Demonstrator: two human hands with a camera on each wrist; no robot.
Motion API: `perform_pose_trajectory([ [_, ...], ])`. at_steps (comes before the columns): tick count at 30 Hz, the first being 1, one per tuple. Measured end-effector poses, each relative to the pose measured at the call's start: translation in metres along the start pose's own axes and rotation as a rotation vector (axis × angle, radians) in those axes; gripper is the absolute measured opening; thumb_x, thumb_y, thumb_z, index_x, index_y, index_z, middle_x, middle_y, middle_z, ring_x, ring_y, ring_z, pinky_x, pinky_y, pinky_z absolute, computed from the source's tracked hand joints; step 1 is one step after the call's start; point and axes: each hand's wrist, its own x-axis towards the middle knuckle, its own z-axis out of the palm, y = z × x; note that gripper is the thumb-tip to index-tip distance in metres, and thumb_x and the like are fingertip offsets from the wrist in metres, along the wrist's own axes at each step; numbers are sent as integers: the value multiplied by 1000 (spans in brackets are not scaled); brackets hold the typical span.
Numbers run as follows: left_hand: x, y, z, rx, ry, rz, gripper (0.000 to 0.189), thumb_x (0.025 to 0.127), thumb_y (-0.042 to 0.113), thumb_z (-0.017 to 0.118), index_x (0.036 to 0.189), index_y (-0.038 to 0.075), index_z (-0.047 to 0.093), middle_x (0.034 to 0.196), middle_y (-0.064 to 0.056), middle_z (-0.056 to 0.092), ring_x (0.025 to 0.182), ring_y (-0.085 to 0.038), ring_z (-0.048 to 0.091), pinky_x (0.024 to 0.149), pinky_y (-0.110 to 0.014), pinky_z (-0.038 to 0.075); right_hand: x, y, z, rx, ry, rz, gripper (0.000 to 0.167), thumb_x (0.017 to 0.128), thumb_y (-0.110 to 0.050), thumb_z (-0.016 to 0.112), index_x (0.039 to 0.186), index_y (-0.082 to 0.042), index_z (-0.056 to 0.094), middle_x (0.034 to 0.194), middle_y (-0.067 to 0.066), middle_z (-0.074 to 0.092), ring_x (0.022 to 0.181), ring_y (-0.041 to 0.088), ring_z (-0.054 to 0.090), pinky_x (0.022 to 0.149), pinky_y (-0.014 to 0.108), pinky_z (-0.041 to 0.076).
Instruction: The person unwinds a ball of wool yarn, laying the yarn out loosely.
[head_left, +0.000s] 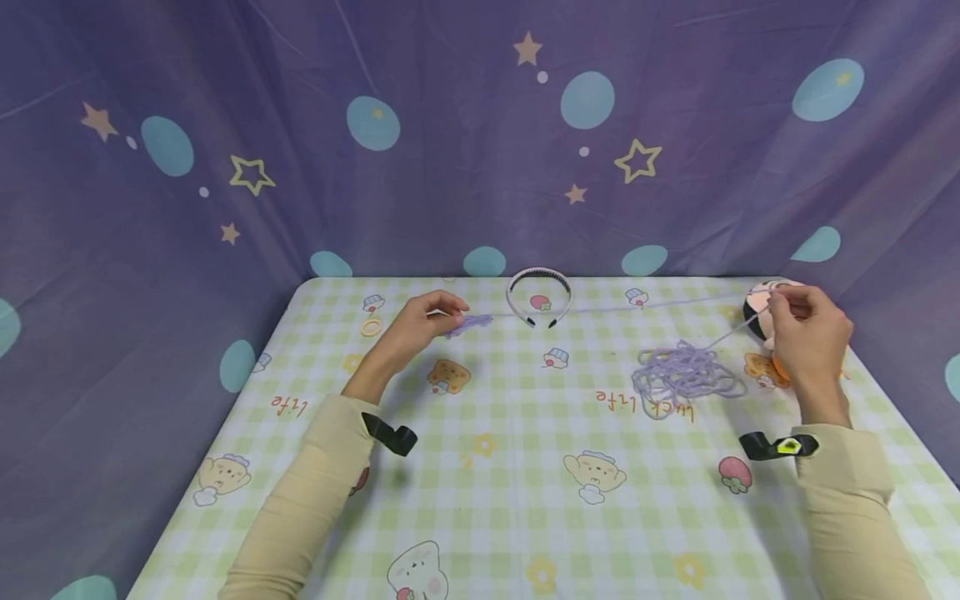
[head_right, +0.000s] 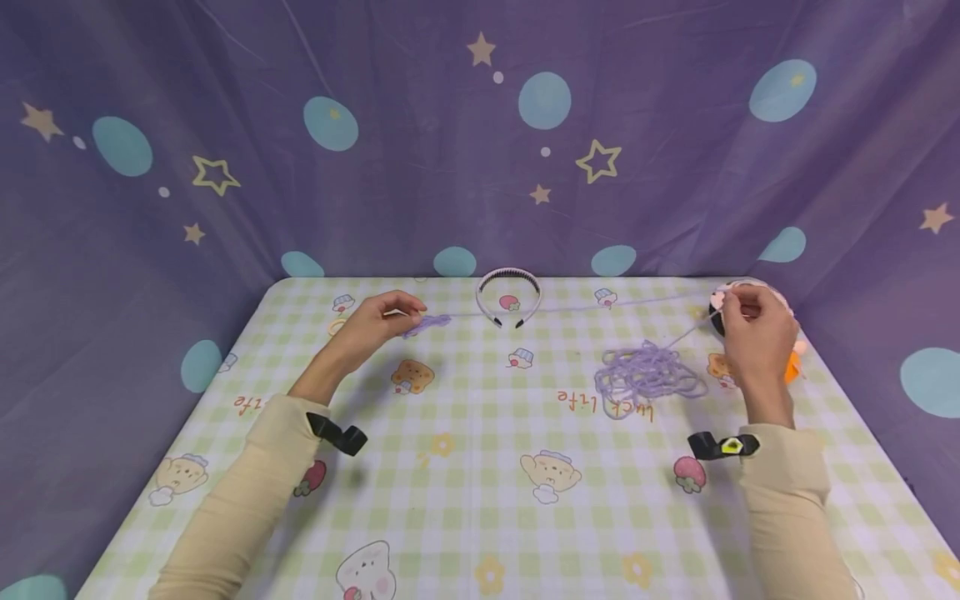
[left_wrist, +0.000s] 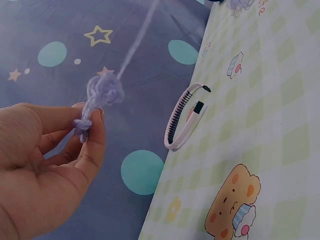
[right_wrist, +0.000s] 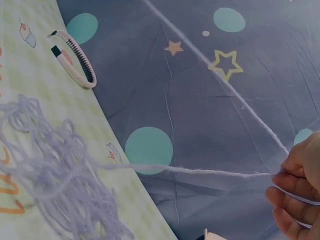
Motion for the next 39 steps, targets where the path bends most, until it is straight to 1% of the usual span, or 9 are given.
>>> perform_pose_trajectory([
  [4,0,0,-1,2,2,-3,25,94,10,60,117,0,60,99,-3,57,90,-14,60,79,-28,49,4,5,-5,-21,9,29,34,93,-30,56,109,-3,68,68,-38,42,66,-15,44,63,7,34],
  [10,-1,0,-3,1,11,-5,21,94,10,61,114,4,62,98,-3,56,90,-15,60,80,-28,49,5,9,-10,-35,14,36,35,93,-30,56,109,-2,68,67,-39,40,64,-15,42,63,6,34],
  [18,-1,2,-2,10,13,-6,22,94,11,61,114,2,61,97,-3,56,89,-14,60,79,-26,49,-2,13,-5,-78,-81,22,31,93,-29,55,108,-4,67,68,-40,40,64,-17,41,62,9,34],
  [22,-1,2,-2,10,9,-9,25,94,11,61,117,0,60,98,-4,56,91,-15,60,81,-28,48,-4,16,-2,-141,-186,-21,30,94,-28,55,106,-3,67,71,-31,49,64,-16,40,63,13,34],
  [25,0,2,-2,9,6,-9,26,94,11,60,118,-1,59,98,-4,56,92,-16,60,82,-32,48,-7,17,-1,-197,-335,-71,32,96,-29,54,107,-1,65,83,-4,64,71,-5,46,64,16,37],
  [28,0,2,-2,6,7,-9,25,94,11,61,117,0,60,98,-5,56,91,-16,60,84,-38,48,-12,20,2,-233,-485,-130,31,97,-26,53,107,1,64,98,20,65,81,15,56,66,23,43],
  [32,0,3,-1,3,8,-10,23,94,11,61,115,2,61,98,-4,57,90,-15,60,86,-42,48,-17,25,10,-271,-589,-176,28,97,-23,54,104,2,64,98,25,66,88,35,60,71,41,49],
  [35,-1,4,0,10,6,-11,24,94,12,60,116,2,61,99,-4,57,90,-15,59,84,-38,49,-21,29,17,-302,-628,-184,25,96,-21,55,102,1,64,96,25,66,89,38,60,73,49,48],
  [39,0,5,1,16,7,-12,26,95,12,60,118,-1,60,99,-4,57,90,-15,59,82,-31,49,-25,33,23,-337,-665,-197,21,94,-17,56,100,1,65,94,23,66,86,36,59,73,49,46],
])
